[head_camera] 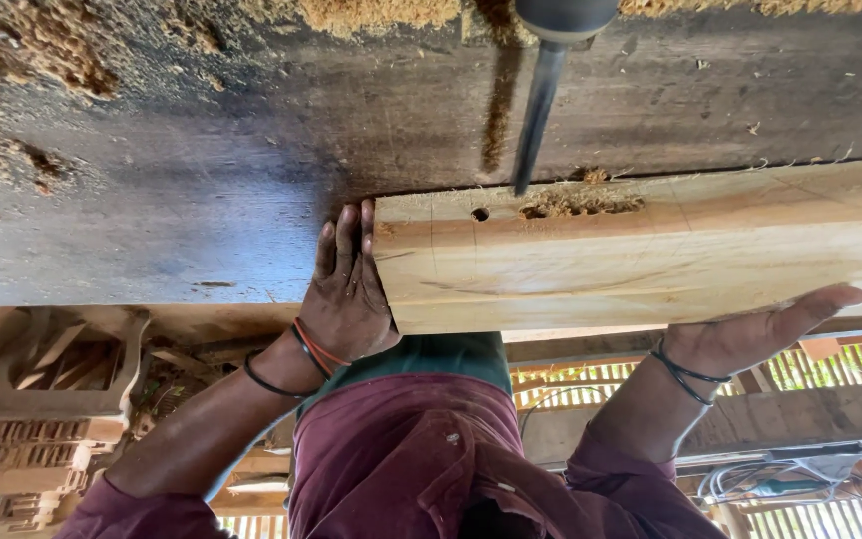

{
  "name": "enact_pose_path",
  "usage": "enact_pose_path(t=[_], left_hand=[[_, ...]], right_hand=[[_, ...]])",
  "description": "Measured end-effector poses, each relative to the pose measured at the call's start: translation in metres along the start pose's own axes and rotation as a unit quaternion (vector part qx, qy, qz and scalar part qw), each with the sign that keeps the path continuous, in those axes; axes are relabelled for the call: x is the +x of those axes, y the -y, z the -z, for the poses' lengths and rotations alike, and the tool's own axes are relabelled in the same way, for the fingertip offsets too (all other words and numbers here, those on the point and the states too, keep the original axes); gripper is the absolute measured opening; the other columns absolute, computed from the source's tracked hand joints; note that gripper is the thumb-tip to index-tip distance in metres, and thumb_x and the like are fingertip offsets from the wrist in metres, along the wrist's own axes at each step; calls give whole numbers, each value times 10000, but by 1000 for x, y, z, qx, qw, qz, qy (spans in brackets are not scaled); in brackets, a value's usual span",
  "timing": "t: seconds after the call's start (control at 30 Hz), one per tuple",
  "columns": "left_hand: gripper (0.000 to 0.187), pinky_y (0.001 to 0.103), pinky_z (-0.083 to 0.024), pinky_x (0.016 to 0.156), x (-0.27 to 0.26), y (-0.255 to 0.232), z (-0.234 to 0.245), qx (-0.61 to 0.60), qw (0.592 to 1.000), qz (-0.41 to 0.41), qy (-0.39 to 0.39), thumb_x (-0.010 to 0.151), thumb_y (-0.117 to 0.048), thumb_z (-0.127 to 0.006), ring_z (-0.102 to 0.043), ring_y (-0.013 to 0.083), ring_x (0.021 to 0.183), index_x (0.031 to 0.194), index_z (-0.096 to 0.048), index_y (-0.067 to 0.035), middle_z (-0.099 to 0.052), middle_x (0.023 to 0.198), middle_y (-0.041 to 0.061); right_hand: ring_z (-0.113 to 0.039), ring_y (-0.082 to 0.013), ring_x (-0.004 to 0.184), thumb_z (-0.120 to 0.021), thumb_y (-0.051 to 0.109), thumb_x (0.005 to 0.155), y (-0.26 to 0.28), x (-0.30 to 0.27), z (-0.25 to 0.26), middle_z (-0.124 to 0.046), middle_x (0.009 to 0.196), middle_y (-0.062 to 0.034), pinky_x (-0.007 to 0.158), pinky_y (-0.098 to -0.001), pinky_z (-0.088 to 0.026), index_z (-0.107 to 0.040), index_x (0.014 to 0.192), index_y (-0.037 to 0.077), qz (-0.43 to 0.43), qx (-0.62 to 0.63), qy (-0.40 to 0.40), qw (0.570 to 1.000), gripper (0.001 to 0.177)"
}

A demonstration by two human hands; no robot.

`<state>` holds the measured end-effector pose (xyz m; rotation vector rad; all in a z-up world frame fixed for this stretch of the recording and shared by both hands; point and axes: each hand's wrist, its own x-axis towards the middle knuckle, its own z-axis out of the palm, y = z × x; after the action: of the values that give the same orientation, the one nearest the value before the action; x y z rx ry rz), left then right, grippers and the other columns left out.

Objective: The person places a wooden plank on a drill press table and drills a series of holes along it, repositioning the plank between holes. They brush sawdust off the plank and slide it aside when finished.

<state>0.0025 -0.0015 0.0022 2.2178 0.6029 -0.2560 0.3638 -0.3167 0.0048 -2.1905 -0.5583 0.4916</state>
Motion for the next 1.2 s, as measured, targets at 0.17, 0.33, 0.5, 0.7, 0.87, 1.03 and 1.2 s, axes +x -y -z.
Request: enact_pose_path(t=[0.17, 0.33, 0.5, 0.7, 0.87, 1.03, 1.2], left_hand=[[898, 607, -88, 1297, -3, -1, -4, 1, 1000, 17, -10, 973, -232, -546, -178, 581, 1547, 1547, -16, 212, -204, 1609, 451], [846, 564, -82, 1314, -1, -1, -5, 23, 999, 18, -16, 990, -201, -524, -207, 534, 1568, 1548, -29, 199, -220, 1637, 421], [873, 562, -79, 1312, -2, 0, -3, 41, 999, 23, 14, 986, -243, -531, -207, 531, 1569, 1544, -39, 213, -221, 1637, 419], [1298, 534, -114, 1270, 21, -1, 51, -103, 994, 12, 18, 883, -799, -531, -187, 537, 1518, 1535, -43, 211, -195, 1606, 422], [1104, 365, -326, 1274, 53, 3, 55, -200, 957, -6, -212, 952, -726, -561, -414, 253, 1493, 1636, -48, -29, -263, 1698, 182], [695, 357, -378, 1226, 105, -19, 58, -214, 921, 146, -292, 1153, -338, -578, -389, 280, 1459, 1656, -184, -63, -335, 1576, 145], [452, 360, -279, 1218, 106, -23, 71, -170, 929, 171, -282, 1112, -134, -594, -474, 237, 1411, 1528, -430, -63, -524, 1505, 84]], right_hand=[[-290, -174, 1586, -617, 356, 1172, 42, 27, -23, -173, 1748, 1, 1380, -391, -249, -154, 1658, 341, 93, -133, 57, 985, 671], [-462, -163, 1439, -555, 586, 1060, 67, 43, -42, -434, 1642, -65, 1244, -335, -436, -398, 1625, 81, -235, 401, -41, 884, 774], [-503, -163, 1479, -535, 586, 1060, 62, 44, -42, -469, 1645, -63, 1263, -340, -419, -428, 1603, 75, -223, 384, -52, 895, 753], [-477, -140, 1495, -543, 596, 1062, 47, 37, -27, -456, 1665, -45, 1283, -332, -371, -433, 1594, 78, -202, 374, -35, 904, 750], [-419, -173, 1438, -541, 621, 1099, 54, 27, -20, -411, 1636, -41, 1271, -354, -365, -408, 1579, 72, -228, 414, -15, 881, 741], [-135, -369, 1654, -545, 652, 1129, 60, 10, -23, -47, 1718, -213, 1351, -522, -245, -51, 1633, 66, -6, -388, -161, 907, 918], [-84, -316, 1636, -596, 509, 1070, 177, -12, -136, -121, 1764, -94, 1325, -564, -97, -391, 1621, 285, 134, -256, 63, 955, 629]])
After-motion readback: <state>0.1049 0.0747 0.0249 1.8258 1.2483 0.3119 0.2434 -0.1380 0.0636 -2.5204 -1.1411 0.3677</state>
